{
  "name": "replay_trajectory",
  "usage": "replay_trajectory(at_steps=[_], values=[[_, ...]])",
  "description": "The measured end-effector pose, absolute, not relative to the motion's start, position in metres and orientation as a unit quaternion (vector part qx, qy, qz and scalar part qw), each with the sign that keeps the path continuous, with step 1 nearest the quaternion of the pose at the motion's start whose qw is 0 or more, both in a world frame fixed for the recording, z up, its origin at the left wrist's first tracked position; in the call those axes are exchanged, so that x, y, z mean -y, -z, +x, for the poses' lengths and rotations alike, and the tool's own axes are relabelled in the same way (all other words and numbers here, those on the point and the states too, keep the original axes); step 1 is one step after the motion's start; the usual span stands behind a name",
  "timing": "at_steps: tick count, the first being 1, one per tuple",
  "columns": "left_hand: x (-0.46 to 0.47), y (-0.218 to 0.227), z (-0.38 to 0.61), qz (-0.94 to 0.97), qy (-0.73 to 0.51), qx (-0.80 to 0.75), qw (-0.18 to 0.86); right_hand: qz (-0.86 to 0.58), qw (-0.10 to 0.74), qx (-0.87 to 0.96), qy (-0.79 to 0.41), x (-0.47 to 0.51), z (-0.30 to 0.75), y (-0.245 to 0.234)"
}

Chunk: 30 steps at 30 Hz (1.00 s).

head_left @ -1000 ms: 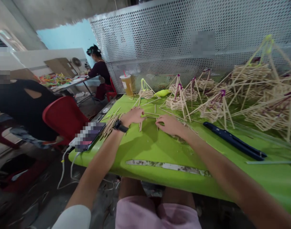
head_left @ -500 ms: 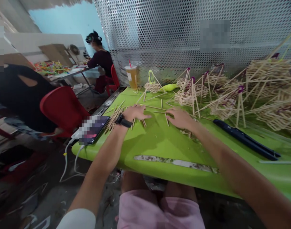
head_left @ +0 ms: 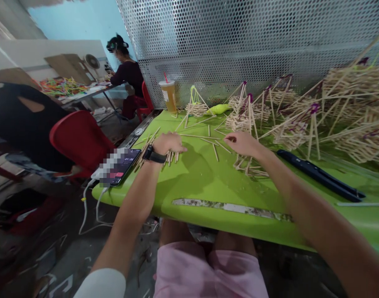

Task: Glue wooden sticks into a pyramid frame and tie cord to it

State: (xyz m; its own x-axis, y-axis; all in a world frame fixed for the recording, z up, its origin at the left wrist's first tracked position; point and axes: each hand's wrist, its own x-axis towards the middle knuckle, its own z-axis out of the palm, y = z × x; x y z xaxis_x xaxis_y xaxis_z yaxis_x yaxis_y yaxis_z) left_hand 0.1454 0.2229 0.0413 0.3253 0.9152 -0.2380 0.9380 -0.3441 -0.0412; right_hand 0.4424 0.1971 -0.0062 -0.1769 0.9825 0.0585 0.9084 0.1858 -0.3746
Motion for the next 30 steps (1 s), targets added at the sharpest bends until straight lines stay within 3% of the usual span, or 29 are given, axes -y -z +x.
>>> replay_trajectory(at_steps=[5, 19, 24, 30], values=[[-0.225, -0.038, 0.151, 0.777, 0.148, -0.611, 0.029, -0.625, 0.136, 0.755, -0.146, -0.195, 0.443, 0.004], [-0.228, -0.020, 0.164, 0.819, 0.110, -0.563, -0.004, -0.647, 0.102, 0.744, -0.132, -0.181, 0.424, 0.010], [-0.219, -0.023, 0.171, 0.840, 0.093, -0.534, 0.026, -0.633, 0.108, 0.756, -0.130, -0.179, 0.421, 0.010], [-0.221, -0.027, 0.167, 0.811, 0.155, -0.563, 0.041, -0.621, 0.101, 0.767, -0.125, -0.176, 0.418, 0.011]])
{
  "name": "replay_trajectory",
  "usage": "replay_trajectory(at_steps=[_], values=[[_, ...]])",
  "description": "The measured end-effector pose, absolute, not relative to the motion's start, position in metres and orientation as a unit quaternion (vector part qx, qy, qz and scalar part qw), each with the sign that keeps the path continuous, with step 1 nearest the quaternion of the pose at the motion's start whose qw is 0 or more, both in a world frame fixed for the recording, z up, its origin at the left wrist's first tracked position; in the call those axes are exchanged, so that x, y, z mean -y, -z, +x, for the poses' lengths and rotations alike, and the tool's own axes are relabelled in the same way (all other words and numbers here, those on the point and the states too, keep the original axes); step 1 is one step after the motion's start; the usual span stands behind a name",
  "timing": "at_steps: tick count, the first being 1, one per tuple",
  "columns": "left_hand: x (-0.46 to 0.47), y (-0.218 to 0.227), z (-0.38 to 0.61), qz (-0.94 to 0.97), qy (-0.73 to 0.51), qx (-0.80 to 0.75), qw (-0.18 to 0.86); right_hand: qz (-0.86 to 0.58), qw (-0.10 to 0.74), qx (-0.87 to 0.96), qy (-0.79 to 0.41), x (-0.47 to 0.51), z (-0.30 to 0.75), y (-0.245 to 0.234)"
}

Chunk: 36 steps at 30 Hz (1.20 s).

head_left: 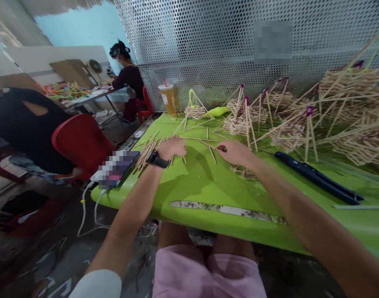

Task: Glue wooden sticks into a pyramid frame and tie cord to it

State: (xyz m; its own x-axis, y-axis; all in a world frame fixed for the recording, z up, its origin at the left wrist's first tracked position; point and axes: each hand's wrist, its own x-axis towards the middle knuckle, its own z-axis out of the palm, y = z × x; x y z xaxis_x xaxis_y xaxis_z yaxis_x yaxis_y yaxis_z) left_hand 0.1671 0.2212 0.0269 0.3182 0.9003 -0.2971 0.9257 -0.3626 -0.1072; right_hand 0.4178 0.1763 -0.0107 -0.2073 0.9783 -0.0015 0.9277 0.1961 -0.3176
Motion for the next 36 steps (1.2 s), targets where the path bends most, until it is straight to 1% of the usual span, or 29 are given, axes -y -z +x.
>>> replay_trajectory(at_steps=[3, 9, 15, 36], values=[[-0.225, -0.031, 0.158, 0.800, 0.166, -0.575, 0.039, -0.620, 0.098, 0.767, -0.133, -0.176, 0.418, 0.011], [-0.230, -0.035, 0.144, 0.798, 0.158, -0.579, 0.051, -0.603, 0.116, 0.781, -0.109, -0.179, 0.421, 0.016], [-0.239, -0.030, 0.140, 0.792, 0.169, -0.584, 0.057, -0.598, 0.112, 0.783, -0.130, -0.179, 0.421, 0.016], [-0.241, -0.027, 0.145, 0.822, 0.115, -0.556, 0.039, -0.608, 0.108, 0.774, -0.135, -0.177, 0.419, 0.013]])
